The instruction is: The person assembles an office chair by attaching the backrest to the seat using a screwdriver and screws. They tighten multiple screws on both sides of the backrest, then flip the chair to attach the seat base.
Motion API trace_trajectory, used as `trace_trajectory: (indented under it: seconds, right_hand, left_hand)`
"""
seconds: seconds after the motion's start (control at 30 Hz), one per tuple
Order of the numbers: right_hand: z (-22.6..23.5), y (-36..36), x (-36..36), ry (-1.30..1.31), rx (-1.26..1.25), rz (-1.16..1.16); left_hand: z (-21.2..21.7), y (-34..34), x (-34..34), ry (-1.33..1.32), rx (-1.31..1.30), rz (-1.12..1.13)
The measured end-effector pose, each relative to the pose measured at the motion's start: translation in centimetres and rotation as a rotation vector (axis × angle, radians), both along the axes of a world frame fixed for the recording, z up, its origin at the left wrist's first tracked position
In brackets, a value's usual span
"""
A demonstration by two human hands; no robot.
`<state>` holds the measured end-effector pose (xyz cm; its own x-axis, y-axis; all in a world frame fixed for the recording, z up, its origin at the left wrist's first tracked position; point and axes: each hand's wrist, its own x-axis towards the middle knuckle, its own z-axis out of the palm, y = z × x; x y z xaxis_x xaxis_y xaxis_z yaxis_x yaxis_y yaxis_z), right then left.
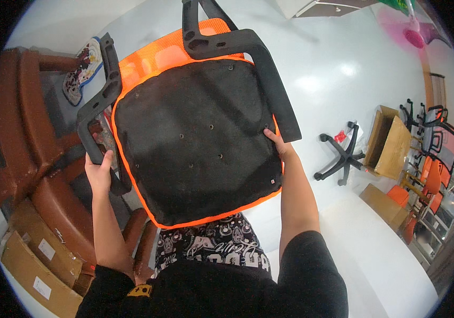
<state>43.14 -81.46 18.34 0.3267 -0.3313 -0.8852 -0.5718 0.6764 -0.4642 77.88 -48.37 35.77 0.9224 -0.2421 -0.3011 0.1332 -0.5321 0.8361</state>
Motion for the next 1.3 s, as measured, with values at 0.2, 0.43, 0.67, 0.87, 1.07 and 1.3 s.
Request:
trace_trajectory:
  seconds: [0.2, 0.43, 0.67, 0.87, 1.07, 1.3]
  right_hand:
    - [3.8, 3.9, -0.3, -0.043, -0.419, -0.005]
    - [5.2, 8.3, -1.6, 0.065, -0.362, -0.132]
    - [7.6, 11.7, -3.0, 0.073, -0.423, -0.218]
    - [8.1, 10.7, -2.2, 0.353, -0.34, -0.099]
    - [12.4, 16.3, -0.5, 0.23, -0.382, -0.062]
    - [15.1, 17.0, 0.7, -0.073, -0.675, -0.175]
  left_hand:
    - [1.4, -1.8, 1.7, -0.055, -0.019, -0.118]
    - [2.4, -3.8, 4.7, -0.007, 0.07, -0.3]
    - [1.9, -4.4, 5.4, -0.054, 0.045, -0.37]
    - [3.2, -5.4, 3.8, -0.114, 0.097, -0.482]
    - [5.0, -7.5, 1.8, -0.041, 0.06, -0.432]
    - [2.9, -8.6, 0.3, -0.442, 0.146, -0.827]
